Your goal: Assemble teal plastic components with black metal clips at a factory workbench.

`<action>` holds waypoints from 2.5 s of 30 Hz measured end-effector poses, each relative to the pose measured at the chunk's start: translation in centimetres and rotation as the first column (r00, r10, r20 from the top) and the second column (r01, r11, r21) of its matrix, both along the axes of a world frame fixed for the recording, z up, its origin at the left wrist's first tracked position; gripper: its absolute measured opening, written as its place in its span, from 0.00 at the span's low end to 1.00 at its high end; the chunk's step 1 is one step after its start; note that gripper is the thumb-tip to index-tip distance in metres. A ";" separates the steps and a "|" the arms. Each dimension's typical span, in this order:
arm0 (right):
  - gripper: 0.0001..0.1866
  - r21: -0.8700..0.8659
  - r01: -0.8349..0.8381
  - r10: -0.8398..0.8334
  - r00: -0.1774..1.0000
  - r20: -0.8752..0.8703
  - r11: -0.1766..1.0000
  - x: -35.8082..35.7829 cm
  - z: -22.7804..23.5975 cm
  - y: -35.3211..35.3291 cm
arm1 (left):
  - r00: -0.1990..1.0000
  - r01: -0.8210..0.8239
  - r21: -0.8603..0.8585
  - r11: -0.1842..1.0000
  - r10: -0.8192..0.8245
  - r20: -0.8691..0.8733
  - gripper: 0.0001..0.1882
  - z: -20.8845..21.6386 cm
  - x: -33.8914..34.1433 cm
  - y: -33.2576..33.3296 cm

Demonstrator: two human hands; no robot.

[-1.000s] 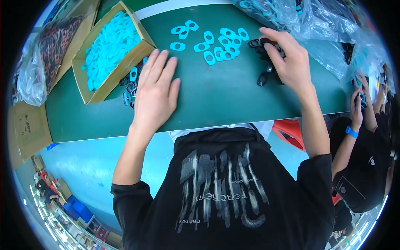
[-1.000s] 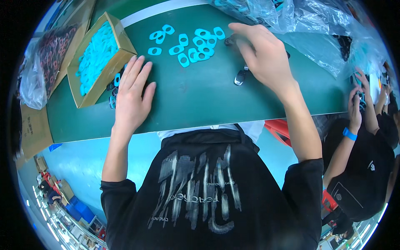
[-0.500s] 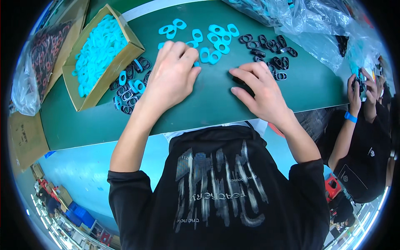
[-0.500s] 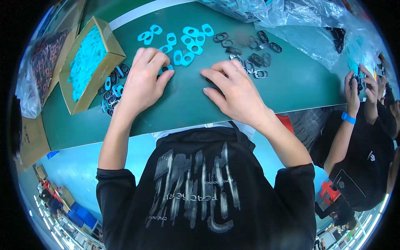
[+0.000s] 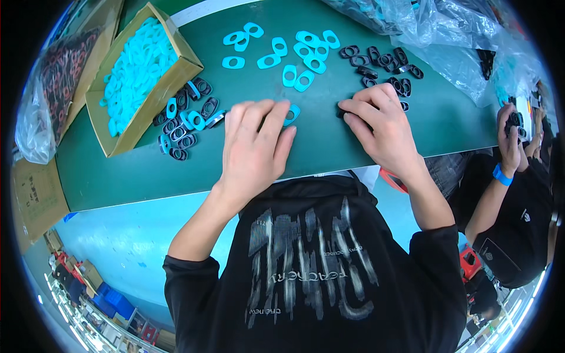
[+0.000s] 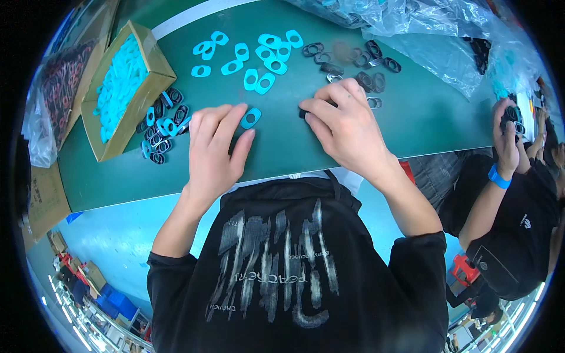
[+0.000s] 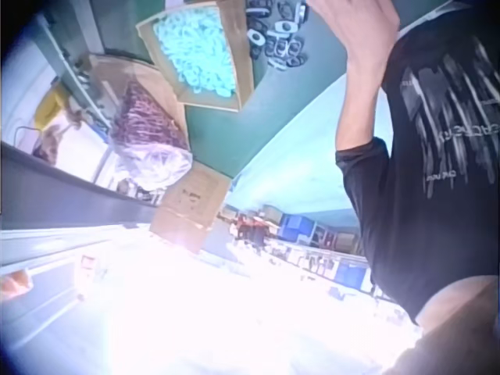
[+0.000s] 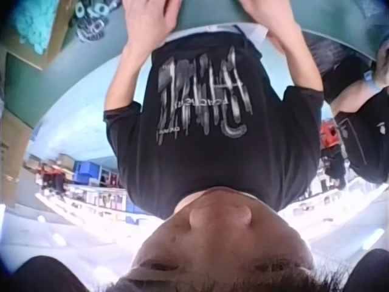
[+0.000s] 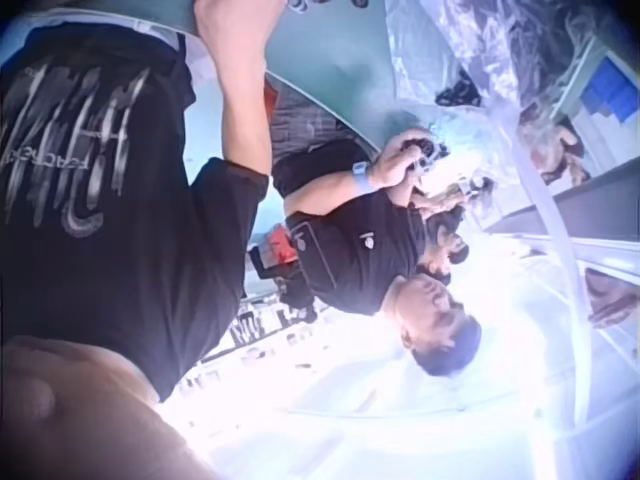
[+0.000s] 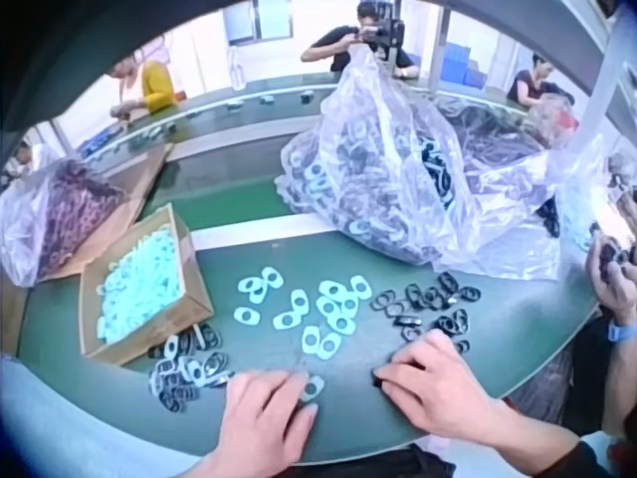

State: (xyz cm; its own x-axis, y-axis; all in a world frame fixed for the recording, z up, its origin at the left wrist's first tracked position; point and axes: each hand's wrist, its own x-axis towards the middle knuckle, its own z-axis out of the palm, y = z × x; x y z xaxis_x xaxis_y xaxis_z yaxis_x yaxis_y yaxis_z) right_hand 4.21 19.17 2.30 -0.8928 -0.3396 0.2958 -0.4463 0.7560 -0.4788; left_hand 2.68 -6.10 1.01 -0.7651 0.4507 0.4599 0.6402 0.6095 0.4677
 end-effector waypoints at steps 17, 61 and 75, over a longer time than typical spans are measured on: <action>0.11 -0.227 -0.155 0.169 0.985 0.043 0.962 -1.6 -0.9 -4.1 | 0.984 0.085 0.067 0.994 -0.095 0.150 0.26 -0.2 0.4 -0.3; 0.17 0.039 -0.001 -0.009 0.971 0.237 0.999 -0.9 1.7 -1.1 | 0.984 0.044 -0.064 0.997 -0.032 0.173 0.11 1.6 0.9 0.9; 0.19 0.045 -0.033 0.020 0.964 0.265 0.998 -0.5 2.4 -0.6 | 0.975 0.053 -0.036 0.998 -0.044 0.219 0.13 1.3 0.4 1.3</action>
State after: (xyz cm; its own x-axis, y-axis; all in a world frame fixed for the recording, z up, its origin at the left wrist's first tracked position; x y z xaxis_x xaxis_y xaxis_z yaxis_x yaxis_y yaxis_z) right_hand 3.71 18.55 4.67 -0.9277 -0.3719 0.0329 -0.3284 0.7709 -0.5458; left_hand 3.11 -4.77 2.33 -0.8214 0.5053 0.2645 0.5551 0.6019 0.5740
